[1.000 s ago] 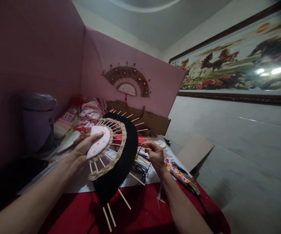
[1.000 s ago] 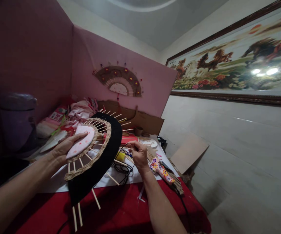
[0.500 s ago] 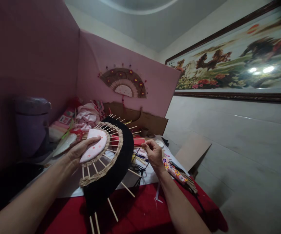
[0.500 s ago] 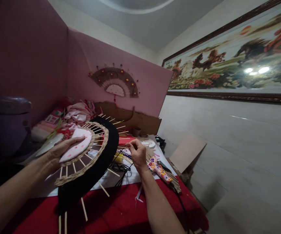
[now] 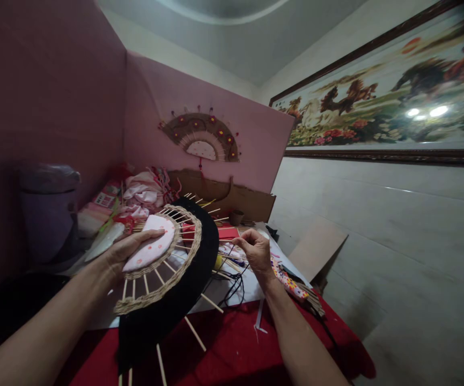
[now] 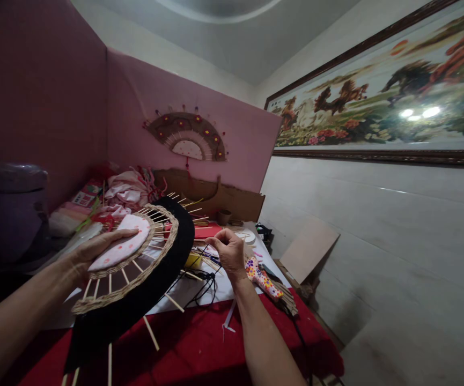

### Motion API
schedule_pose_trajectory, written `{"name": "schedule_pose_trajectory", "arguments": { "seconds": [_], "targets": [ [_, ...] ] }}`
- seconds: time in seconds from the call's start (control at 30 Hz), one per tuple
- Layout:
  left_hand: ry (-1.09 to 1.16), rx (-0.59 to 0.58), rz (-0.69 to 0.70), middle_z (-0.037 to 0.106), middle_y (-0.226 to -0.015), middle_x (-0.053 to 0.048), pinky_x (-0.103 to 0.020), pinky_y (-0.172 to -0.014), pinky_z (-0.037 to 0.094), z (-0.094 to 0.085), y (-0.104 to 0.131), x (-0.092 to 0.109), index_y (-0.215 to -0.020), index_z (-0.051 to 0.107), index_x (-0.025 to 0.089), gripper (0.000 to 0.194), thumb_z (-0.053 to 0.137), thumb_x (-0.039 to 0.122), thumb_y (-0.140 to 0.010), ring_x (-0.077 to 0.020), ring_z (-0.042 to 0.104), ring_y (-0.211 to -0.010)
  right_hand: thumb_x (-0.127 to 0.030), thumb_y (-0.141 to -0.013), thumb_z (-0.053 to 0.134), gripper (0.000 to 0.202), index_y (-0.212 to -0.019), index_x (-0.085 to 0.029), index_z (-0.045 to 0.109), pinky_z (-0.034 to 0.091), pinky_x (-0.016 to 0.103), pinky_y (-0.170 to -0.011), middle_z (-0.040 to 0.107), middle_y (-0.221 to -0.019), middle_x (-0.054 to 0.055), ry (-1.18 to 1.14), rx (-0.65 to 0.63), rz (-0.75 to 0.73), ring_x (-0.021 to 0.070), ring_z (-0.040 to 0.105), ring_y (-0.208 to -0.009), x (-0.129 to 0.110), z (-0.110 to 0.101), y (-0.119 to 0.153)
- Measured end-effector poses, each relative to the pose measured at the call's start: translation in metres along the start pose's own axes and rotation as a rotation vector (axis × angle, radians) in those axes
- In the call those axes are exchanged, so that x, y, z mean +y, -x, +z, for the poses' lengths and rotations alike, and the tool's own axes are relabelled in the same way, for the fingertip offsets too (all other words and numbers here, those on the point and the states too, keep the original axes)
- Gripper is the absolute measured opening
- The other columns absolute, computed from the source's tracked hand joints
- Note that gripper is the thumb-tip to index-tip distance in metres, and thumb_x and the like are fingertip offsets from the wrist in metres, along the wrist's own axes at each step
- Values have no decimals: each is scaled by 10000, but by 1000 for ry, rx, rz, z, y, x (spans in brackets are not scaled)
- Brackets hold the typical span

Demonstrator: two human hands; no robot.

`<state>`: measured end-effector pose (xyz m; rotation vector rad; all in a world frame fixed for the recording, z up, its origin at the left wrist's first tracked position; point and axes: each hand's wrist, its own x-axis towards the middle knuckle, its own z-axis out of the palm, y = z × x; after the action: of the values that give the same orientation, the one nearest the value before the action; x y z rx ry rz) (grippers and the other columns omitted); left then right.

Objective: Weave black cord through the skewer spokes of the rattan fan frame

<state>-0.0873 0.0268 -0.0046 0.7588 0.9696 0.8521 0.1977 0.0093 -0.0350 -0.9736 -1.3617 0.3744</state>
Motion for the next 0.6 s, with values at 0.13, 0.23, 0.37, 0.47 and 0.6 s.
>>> {"name": "schedule_pose_trajectory", "arguments": {
  "seconds": [0.13,0.23,0.37,0.47,0.6],
  "targets": [
    [2,-27,-57,666,-528,-139,-243,-383,499,-6,-7,0,-652,640,50,243,573,251,-770,-199,604,-396,-391,-604,742,328,-545,-170,508,238,221,-453,417,-499,-58,-130,-75,86,68,315,-471,2,0,-2],
    [28,-28,-70,677,-562,-150,-269,-424,527,-10,-13,-1,-692,648,58,192,597,236,-743,-217,620,-425,-406,-618,735,340,-566,-171,495,184,214,-422,366,-491,-73,-267,-130,165,52,255,-441,6,1,-2],
    [41,-72,-148,670,-562,-173,-293,-417,531,-9,-10,-2,-720,649,55,228,557,259,-762,-238,621,-425,-476,-645,699,385,-589,-180,459,138,201,-393,275,-482,-97,-472,-234,267,39,185,-413,8,2,0],
    [64,-42,-161,663,-541,-155,-305,-420,537,-6,-4,-2,-720,644,64,250,538,285,-773,-243,620,-422,-441,-633,720,376,-607,-186,444,103,190,-378,232,-483,-109,-526,-291,352,35,145,-409,7,2,1],
    [114,-76,-128,676,-579,-157,-313,-436,547,-6,-4,-2,-747,644,64,214,542,251,-767,-247,632,-442,-373,-612,745,327,-628,-176,484,109,185,-374,289,-485,-103,-479,-320,415,30,172,-404,7,2,1]
  ]
}}
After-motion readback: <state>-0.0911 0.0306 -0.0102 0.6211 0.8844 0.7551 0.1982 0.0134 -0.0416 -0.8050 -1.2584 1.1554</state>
